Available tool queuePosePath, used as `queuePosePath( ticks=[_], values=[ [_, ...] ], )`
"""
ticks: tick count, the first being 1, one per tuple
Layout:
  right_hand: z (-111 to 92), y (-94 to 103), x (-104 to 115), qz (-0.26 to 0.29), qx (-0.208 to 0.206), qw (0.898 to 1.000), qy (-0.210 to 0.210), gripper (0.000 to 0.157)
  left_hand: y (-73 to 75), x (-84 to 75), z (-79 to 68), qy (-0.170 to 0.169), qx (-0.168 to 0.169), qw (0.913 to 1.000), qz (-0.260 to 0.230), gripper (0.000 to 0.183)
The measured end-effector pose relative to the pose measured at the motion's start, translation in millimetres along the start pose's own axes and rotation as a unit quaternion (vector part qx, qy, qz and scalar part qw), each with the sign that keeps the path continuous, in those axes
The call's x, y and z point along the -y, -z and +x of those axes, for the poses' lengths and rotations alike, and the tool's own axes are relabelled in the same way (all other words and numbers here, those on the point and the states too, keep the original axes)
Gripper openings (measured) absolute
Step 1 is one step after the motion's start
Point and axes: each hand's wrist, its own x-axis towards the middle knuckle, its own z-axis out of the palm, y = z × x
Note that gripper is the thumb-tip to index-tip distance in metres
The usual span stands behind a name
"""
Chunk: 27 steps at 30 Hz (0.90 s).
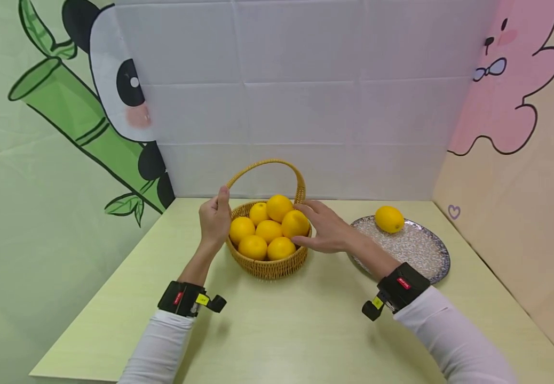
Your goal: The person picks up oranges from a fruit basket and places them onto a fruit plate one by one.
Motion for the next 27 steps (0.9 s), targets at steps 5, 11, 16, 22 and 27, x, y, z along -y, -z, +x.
queuePosePath(
  ticks=[5, 11, 16, 22, 27],
  values=[
    [12, -3.6, 4, 0.003, 0.01, 1.0, 0.009, 0.084, 1.5, 0.0, 0.4, 0.008, 0.01, 0.9999, -0.002, 0.061],
    [24, -8.1, 6, 0.01, 0.023, 1.0, 0.006, 0.074, 3.0, -0.4, 0.4, 0.011, 0.019, 0.9997, -0.009, 0.062],
    [29, -11.3, 8, 0.007, 0.026, 1.0, 0.011, 0.064, 3.6, 0.3, -0.3, 0.014, 0.022, 0.9996, -0.006, 0.062],
    [35, -13.3, 10, -0.001, 0.02, 1.0, 0.019, 0.057, 5.7, 1.3, 0.0, 0.015, 0.024, 0.9996, -0.004, 0.062],
    [38, -15.6, 10, -0.005, 0.027, 0.999, 0.026, 0.051, 7.6, 1.4, 1.0, 0.016, 0.024, 0.9996, -0.002, 0.062]
  ],
)
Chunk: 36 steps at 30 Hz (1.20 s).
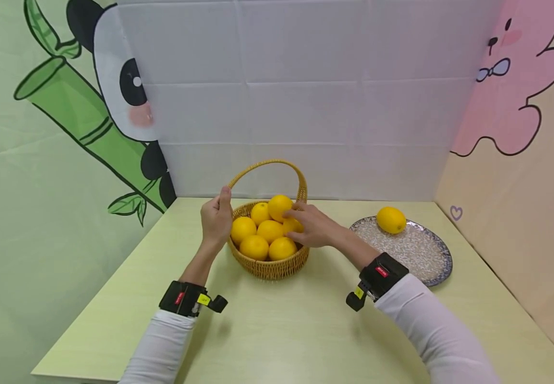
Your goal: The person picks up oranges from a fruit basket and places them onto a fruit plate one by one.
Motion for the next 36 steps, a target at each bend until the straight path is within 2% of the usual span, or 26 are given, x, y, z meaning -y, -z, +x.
queuePosePath(
  ticks=[15, 36],
  values=[
    [3.5, -0.3, -5.1, -0.009, 0.042, 0.999, -0.004, 0.057, 0.7, -2.4, -0.2, -0.01, 0.002, 0.9999, 0.0, 0.062],
    [1.6, -1.0, -4.9, -0.001, 0.014, 1.0, 0.012, 0.055, 1.0, -3.6, -1.6, -0.006, -0.003, 1.0, 0.004, 0.062]
  ],
)
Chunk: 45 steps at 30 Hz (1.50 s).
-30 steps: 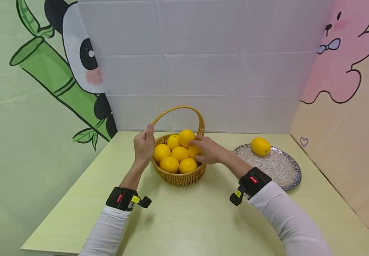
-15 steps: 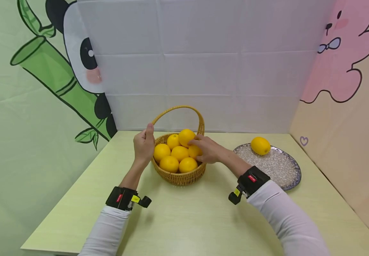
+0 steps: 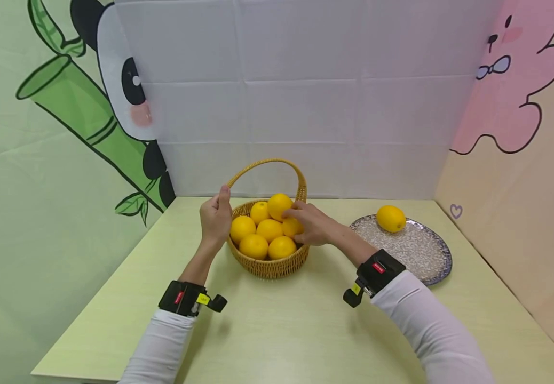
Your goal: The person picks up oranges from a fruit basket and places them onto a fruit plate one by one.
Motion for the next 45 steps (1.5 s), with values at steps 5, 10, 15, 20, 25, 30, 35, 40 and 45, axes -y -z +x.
queuePosePath(
  ticks=[5, 10, 15, 20, 25, 30, 35, 40, 45],
  values=[
    [0, 0.3, -3, 0.004, -0.017, 1.0, 0.011, 0.055, -0.4, 0.1, 0.5, -0.001, -0.004, 1.0, 0.002, 0.063],
    [-1, 1.6, -5, 0.008, -0.025, 1.0, 0.015, 0.056, -0.8, 0.7, 0.9, -0.001, -0.005, 1.0, 0.0, 0.063],
    [-3, 3.1, -6, 0.008, -0.033, 0.999, 0.013, 0.057, -1.3, 1.2, 0.7, 0.005, -0.006, 1.0, 0.001, 0.063],
    [-7, 8.3, -5, 0.015, -0.046, 0.999, 0.011, 0.056, -2.1, 2.3, 1.2, 0.004, -0.005, 1.0, 0.001, 0.063],
    [-14, 14.5, -4, 0.019, -0.058, 0.998, 0.009, 0.056, -3.4, 2.8, 1.1, 0.002, -0.004, 1.0, 0.004, 0.062],
    [-21, 21.0, -3, 0.025, -0.076, 0.997, 0.017, 0.058, -4.4, 2.7, 1.5, -0.002, -0.005, 1.0, 0.005, 0.062],
    [-28, 27.9, -10, 0.037, -0.1, 0.994, 0.034, 0.059, -8.0, 1.8, 2.3, 0.0, -0.007, 1.0, 0.007, 0.062],
    [-37, 33.6, -18, 0.04, -0.122, 0.99, 0.054, 0.059, -11.9, 1.9, 3.0, 0.002, -0.007, 0.9999, 0.011, 0.062],
    [-47, 39.6, -25, 0.04, -0.137, 0.988, 0.058, 0.059, -15.3, 1.8, 2.2, 0.008, -0.01, 0.9999, 0.01, 0.062]
  ],
)
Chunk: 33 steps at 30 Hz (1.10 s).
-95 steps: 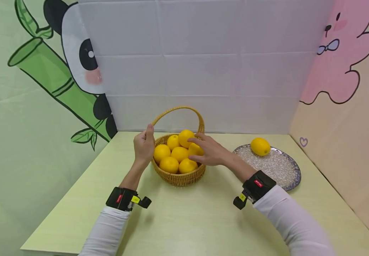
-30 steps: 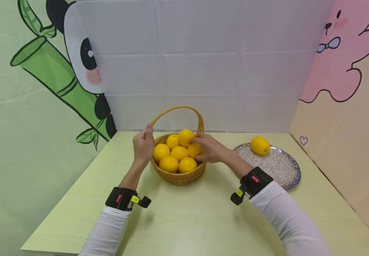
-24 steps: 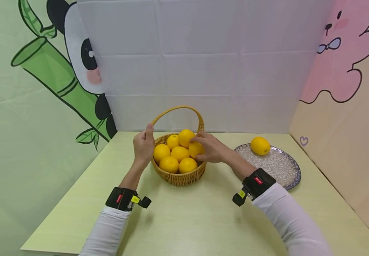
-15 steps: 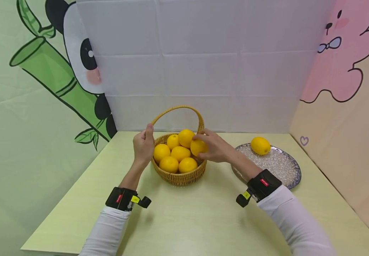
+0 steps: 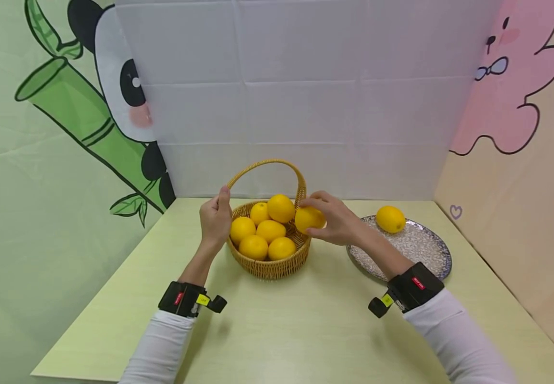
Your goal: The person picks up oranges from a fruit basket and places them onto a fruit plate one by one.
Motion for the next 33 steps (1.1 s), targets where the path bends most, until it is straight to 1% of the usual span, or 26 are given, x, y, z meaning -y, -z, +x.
queuePosePath(
  ticks=[8, 16, 21, 26, 29, 33],
  values=[
    [-17, 14.8, -2, 0.002, -0.03, 0.999, -0.025, 0.06, 1.3, 0.0, 0.0, 0.002, -0.004, 1.0, 0.002, 0.063],
    [-37, 25.9, -13, -0.002, -0.054, 0.997, -0.057, 0.061, 3.4, 2.5, 1.2, 0.001, -0.008, 0.9999, 0.011, 0.064],
    [-46, 34.4, -21, -0.007, -0.06, 0.995, -0.083, 0.061, 4.4, 2.9, 1.5, -0.001, -0.007, 0.9999, 0.011, 0.064],
    [-55, 46.0, -30, -0.013, -0.075, 0.993, -0.093, 0.059, 4.5, 3.6, 1.9, 0.0, -0.006, 1.0, 0.008, 0.064],
    [-63, 53.1, -37, -0.015, -0.082, 0.991, -0.101, 0.059, 4.4, 4.1, 1.9, -0.001, -0.006, 1.0, 0.007, 0.064],
    [-75, 62.3, -46, -0.019, -0.085, 0.988, -0.125, 0.059, 4.5, 4.7, 2.0, -0.002, -0.005, 0.9999, 0.009, 0.064]
  ],
)
